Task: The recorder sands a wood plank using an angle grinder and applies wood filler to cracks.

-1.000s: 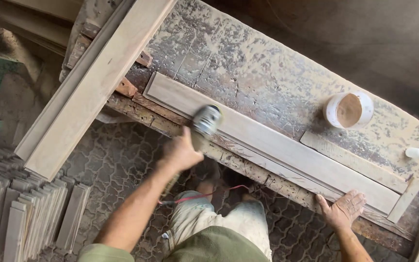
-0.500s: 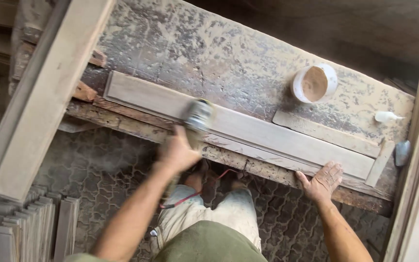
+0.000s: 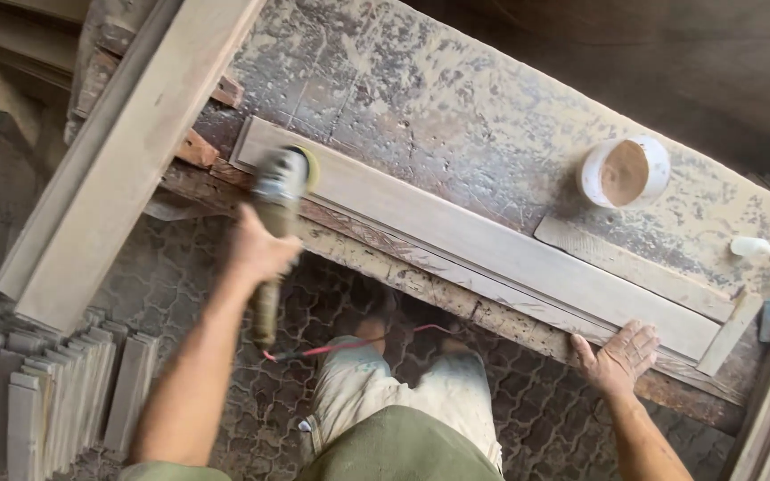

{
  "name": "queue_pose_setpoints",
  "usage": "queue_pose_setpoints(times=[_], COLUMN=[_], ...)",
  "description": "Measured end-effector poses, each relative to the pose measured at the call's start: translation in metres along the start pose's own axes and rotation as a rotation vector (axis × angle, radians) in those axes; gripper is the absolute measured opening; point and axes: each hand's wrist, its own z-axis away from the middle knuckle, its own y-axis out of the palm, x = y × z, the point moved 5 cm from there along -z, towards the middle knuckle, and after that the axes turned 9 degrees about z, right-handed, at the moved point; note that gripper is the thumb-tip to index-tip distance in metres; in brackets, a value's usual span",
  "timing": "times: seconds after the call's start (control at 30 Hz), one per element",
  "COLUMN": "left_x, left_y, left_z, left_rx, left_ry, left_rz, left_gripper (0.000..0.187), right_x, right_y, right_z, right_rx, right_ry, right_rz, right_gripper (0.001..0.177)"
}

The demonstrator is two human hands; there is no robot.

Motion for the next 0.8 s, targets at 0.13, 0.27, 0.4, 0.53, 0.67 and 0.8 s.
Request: queue_pose_setpoints(times=[0.13, 0.27, 0.4, 0.53, 0.67, 0.8], left_x=[0.057, 0.028, -0.029, -0.084, -0.142, -0.190], left_y=[-0.023, 0.015, 0.086, 0.184, 0.291, 0.400], left_z=[-0.046, -0.003, 0.059, 0.122, 0.186, 0.246], left_rx=[-0.268, -0.210, -0.048, 0.131, 0.276, 0.493], left_ry=[0.043, 0.007, 0.012, 0.059, 0.185, 0.472], left_rz=[0.180, 0.119, -0.005, -0.159, -0.278, -0.480], left_gripper=[0.082, 0.082, 0.090, 0.091, 0.090, 0.085], right_x=[0.006, 0.006, 0.004, -0.010, -0.029, -0.073], right_y=[-0.005, -0.005, 0.003, 0.013, -0.008, -0.012], right_z=[0.000, 0.002, 0.003, -0.001, 0.017, 0.046], right_rx=[-0.013, -0.049, -0.089, -0.130, -0.238, -0.469], right_ry=[-0.005, -0.030, -0.062, -0.116, -0.201, -0.176], right_rz=[0.017, 0.032, -0.001, -0.041, -0.319, -0.570], right_gripper=[0.120, 0.123, 0.122, 0.123, 0.131, 0.104])
